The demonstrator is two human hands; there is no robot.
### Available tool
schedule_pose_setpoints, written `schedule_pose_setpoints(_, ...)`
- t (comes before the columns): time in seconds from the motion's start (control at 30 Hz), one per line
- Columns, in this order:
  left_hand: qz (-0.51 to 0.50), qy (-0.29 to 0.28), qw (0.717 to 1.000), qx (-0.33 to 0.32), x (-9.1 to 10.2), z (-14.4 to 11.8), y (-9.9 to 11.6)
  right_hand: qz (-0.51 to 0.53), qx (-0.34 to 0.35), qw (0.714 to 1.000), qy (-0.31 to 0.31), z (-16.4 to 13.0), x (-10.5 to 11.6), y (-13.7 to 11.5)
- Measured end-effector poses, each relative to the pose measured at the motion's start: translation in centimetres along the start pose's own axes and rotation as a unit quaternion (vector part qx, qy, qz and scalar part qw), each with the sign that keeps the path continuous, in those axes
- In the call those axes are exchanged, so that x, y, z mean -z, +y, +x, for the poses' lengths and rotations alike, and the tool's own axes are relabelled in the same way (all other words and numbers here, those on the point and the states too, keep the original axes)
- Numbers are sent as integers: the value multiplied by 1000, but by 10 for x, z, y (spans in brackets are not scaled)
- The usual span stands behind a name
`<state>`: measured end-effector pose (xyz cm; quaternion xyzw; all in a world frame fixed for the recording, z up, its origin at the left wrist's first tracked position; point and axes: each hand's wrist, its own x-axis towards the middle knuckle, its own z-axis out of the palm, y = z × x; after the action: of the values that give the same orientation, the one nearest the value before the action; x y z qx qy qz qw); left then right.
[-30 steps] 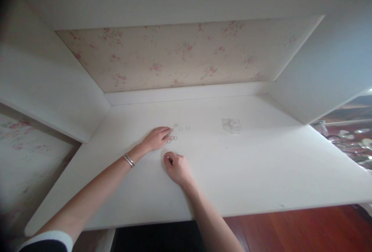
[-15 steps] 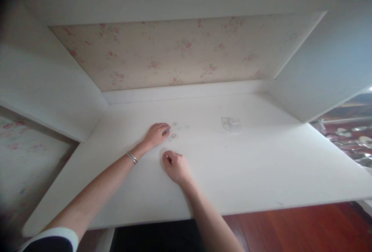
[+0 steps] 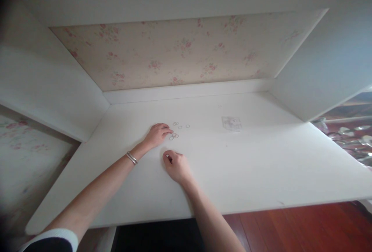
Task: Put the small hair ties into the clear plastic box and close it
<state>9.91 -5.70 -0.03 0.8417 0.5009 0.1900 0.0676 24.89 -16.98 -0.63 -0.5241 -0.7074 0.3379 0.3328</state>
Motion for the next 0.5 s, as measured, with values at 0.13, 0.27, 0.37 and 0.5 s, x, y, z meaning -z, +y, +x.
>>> schedule_pose_setpoints(0.13,-3,-5,1000,13,2,0,0,0,2,1000,-1,0,0,-1)
schedule_pose_setpoints(0.27,4,-4,1000,26,4,4,-1,4,8,1000,2,0,0,-1)
schedule_pose_setpoints(0.37,18,-4,999,28,2,7,-2,4,10,1000,4,0,-1,0)
schedule_pose_setpoints(0.5,9,12,999,29,-2,11,-6,3,4,1000,3,-2,-1,0)
